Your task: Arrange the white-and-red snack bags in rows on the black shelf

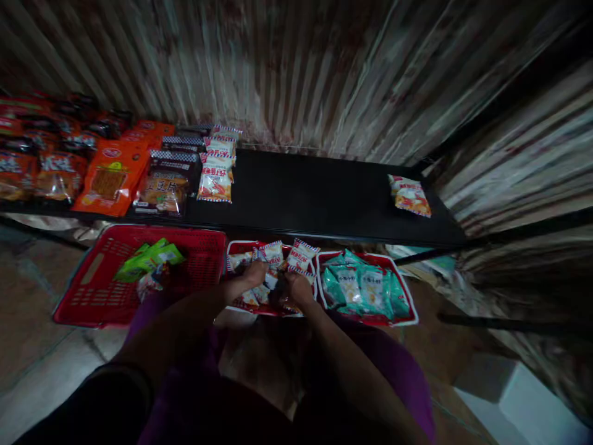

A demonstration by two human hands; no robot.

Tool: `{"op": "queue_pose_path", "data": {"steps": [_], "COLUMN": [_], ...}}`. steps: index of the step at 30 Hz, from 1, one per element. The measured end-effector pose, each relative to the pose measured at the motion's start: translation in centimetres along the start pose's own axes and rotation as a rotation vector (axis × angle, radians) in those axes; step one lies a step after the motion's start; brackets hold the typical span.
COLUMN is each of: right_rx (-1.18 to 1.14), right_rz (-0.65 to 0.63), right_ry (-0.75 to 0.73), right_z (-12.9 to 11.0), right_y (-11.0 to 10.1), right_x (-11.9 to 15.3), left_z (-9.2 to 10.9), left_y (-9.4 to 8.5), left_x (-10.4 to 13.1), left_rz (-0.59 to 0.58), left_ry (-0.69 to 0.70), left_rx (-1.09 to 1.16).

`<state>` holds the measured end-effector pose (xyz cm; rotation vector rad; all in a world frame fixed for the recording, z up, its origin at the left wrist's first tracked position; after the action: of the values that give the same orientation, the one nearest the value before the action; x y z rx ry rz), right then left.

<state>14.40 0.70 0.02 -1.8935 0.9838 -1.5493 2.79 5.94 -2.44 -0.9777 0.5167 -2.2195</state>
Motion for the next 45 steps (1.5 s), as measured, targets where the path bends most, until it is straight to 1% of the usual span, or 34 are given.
{"op": "queue_pose_path", "data": {"steps": [2, 5, 6, 8, 10, 13, 14, 16, 18, 20, 22, 23, 25, 26, 27, 29, 31, 32, 33, 35, 37, 38, 39, 40, 41, 42, 43, 45], "right_rx": [0.028, -0.033, -0.080, -0.244, -0.404, -0.657, -0.757, -0.956, -1.134, -1.264, -1.336, -1.338, -1.300, -1.281, -1.270, -1.289, -1.324, -1.343, -1.368, -1.422, -1.461, -1.472, -1.477, -1.478, -1.479, -1.480, -1.482, -1.494], "right_rz": [0.026, 0.081, 0.101, 0.138, 0.157, 0.193, 0.203, 0.213, 0.210, 0.189, 0.157, 0.145, 0.133, 0.148, 0.183, 0.313, 0.438, 0.452, 0.424, 0.285, 0.139, 0.097, 0.083, 0.090, 0.110, 0.136, 0.162, 0.203], "right_ry": [-0.001, -0.020, -0.030, -0.056, -0.078, -0.095, -0.109, -0.155, -0.200, -0.222, -0.256, -0.292, -0.384, -0.416, -0.430, -0.398, -0.350, -0.340, -0.339, -0.362, -0.392, -0.396, -0.389, -0.374, -0.355, -0.339, -0.333, -0.333], "right_z": [-0.3, -0.6, -0.6, -0.6, -0.5, -0.2, -0.2, -0.5, -1.1, -1.8, -2.6, -3.0, -3.4, -3.3, -2.9, -1.3, 0.4, 0.9, 1.0, 0.5, -0.4, -0.8, -1.0, -1.1, -1.1, -1.0, -1.0, -1.0], "right_y": [-1.0, -3.0, -3.8, -5.3, -6.5, -7.8, -8.1, -8.4, -8.5, -8.5, -8.7, -9.0, -9.8, -10.3, -10.8, -11.7, -12.2, -12.2, -12.0, -11.3, -10.4, -10.1, -9.9, -9.9, -9.9, -10.0, -10.1, -10.4], "right_x": [0.2, 0.9, 1.3, 2.2, 3.2, 4.2, 4.5, 4.9, 5.3, 5.9, 6.5, 6.8, 7.3, 7.4, 7.5, 7.3, 7.0, 6.7, 6.4, 5.7, 5.4, 5.3, 5.3, 5.3, 5.4, 5.4, 5.4, 5.4], "left_z": [-0.1, -0.3, -0.3, -0.1, 0.4, 2.2, 2.9, 4.6, 5.8, 6.4, 6.6, 6.6, 6.5, 6.5, 6.5, 6.4, 6.5, 6.7, 7.0, 7.7, 8.1, 8.2, 8.3, 8.2, 8.1, 7.9, 7.6, 6.9], "left_y": [-1.7, -4.2, -4.9, -6.1, -6.9, -7.4, -7.5, -7.3, -6.6, -5.9, -5.6, -5.4, -5.2, -5.0, -4.8, -4.3, -3.4, -3.0, -2.6, -2.3, -2.1, -1.9, -1.7, -1.6, -1.6, -1.8, -2.2, -3.2], "left_x": [0.5, 1.7, 2.3, 3.7, 5.4, 8.0, 8.8, 10.0, 10.6, 10.8, 10.7, 10.6, 10.1, 9.7, 9.4, 8.9, 8.8, 8.9, 9.1, 9.7, 10.1, 10.2, 10.3, 10.3, 10.2, 9.9, 9.6, 9.2], "left_rz": [0.041, 0.116, 0.148, 0.223, 0.303, 0.362, 0.378, 0.351, 0.295, 0.268, 0.282, 0.285, 0.235, 0.174, 0.095, -0.085, -0.294, -0.404, -0.507, -0.664, -0.762, -0.805, -0.844, -0.865, -0.853, -0.803, -0.720, -0.510], "left_ry": [0.016, 0.043, 0.053, 0.086, 0.154, 0.308, 0.353, 0.414, 0.405, 0.371, 0.358, 0.369, 0.423, 0.453, 0.471, 0.445, 0.366, 0.341, 0.337, 0.379, 0.420, 0.424, 0.420, 0.413, 0.409, 0.408, 0.408, 0.405], "left_rx": [0.015, 0.053, 0.073, 0.155, 0.304, 0.457, 0.464, 0.430, 0.378, 0.377, 0.451, 0.523, 0.733, 0.866, 1.005, 1.245, 1.399, 1.443, 1.476, 1.529, 1.571, 1.583, 1.585, 1.578, 1.563, 1.543, 1.515, 1.434]}}
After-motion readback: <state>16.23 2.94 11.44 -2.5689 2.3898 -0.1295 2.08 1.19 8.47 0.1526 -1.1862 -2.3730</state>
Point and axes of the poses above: each hand's wrist, its own x-axis away from the middle knuckle, its own y-axis out of the palm, z = x × y, the point moved 7 cm from there along -x, towards the middle knuckle, and after that the axes turned 14 degrees about -z, right-handed, at the moved point
